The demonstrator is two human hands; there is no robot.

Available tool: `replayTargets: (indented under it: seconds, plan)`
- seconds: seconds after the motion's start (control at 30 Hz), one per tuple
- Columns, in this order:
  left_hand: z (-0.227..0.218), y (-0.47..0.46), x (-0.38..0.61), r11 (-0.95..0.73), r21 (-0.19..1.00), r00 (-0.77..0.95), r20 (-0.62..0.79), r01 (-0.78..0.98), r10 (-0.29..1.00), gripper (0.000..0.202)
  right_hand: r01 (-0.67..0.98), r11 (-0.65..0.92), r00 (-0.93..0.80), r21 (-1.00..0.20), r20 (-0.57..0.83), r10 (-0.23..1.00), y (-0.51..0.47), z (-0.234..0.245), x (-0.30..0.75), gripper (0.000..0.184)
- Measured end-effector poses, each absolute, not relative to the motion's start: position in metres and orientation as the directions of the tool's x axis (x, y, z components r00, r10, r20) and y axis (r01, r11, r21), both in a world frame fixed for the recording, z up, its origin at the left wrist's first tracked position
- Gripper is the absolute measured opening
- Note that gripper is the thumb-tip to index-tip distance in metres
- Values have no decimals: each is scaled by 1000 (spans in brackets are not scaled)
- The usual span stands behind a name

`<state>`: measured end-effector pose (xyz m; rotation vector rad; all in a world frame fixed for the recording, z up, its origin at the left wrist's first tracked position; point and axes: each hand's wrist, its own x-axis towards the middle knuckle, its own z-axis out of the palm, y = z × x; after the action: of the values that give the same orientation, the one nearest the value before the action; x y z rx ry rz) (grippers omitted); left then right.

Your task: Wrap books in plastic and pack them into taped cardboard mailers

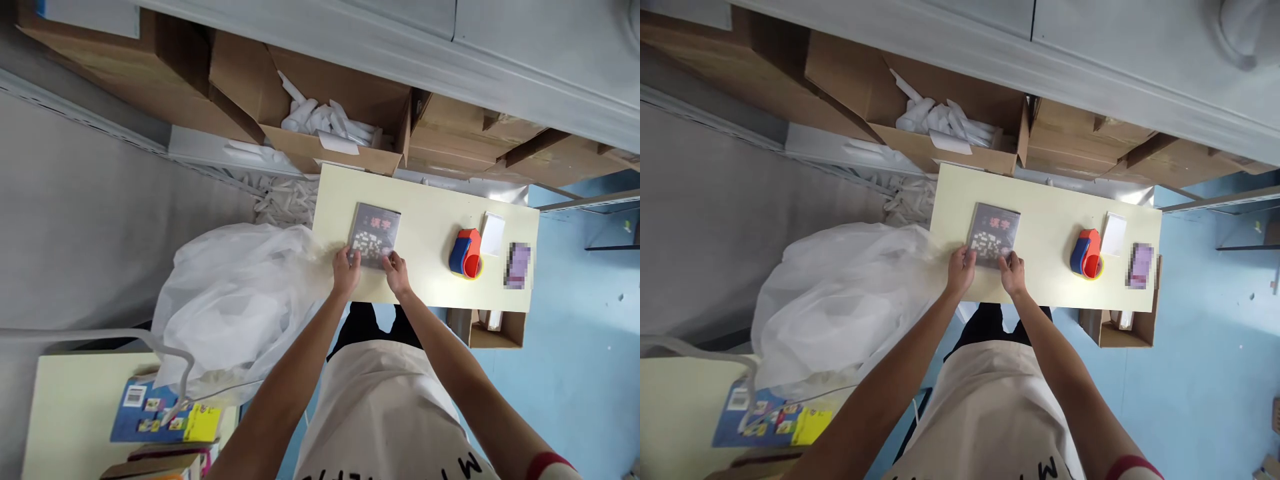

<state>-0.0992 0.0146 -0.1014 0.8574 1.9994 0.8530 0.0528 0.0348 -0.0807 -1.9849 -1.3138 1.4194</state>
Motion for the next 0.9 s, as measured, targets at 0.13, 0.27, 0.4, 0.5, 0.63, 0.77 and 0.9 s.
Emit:
replayTargets:
  seconds: [0.13,0.27,0.4,0.5,0.63,0.77,0.9]
  plan:
    - [-115,47,-124,473,853,-491,-322,221,810,41,455,-502,110,-735,-513,851,70,-79,26,53]
    - [-122,66,-144,463,867,-543,-305,181,783,41,444,-448,56,-776,-475,878,93,-79,7,54]
    - [-120,72,-155,416,889,-509,-273,189,816,40,473,-419,40,-775,-457,889,102,-80,0,50]
    - [-117,72,-159,403,879,-497,-239,255,834,44,482,-400,25,-780,-444,896,103,-81,-1,51]
    - [-117,70,-163,402,870,-471,-238,285,849,48,464,-397,3,-792,-446,895,103,-84,-2,53]
    - [-120,66,-163,376,886,-446,-232,270,865,51,360,-420,-51,-833,-467,883,99,-88,3,62]
    - [-118,63,-157,394,900,-465,-272,187,842,58,234,-468,-79,-852,-497,864,85,-84,17,69]
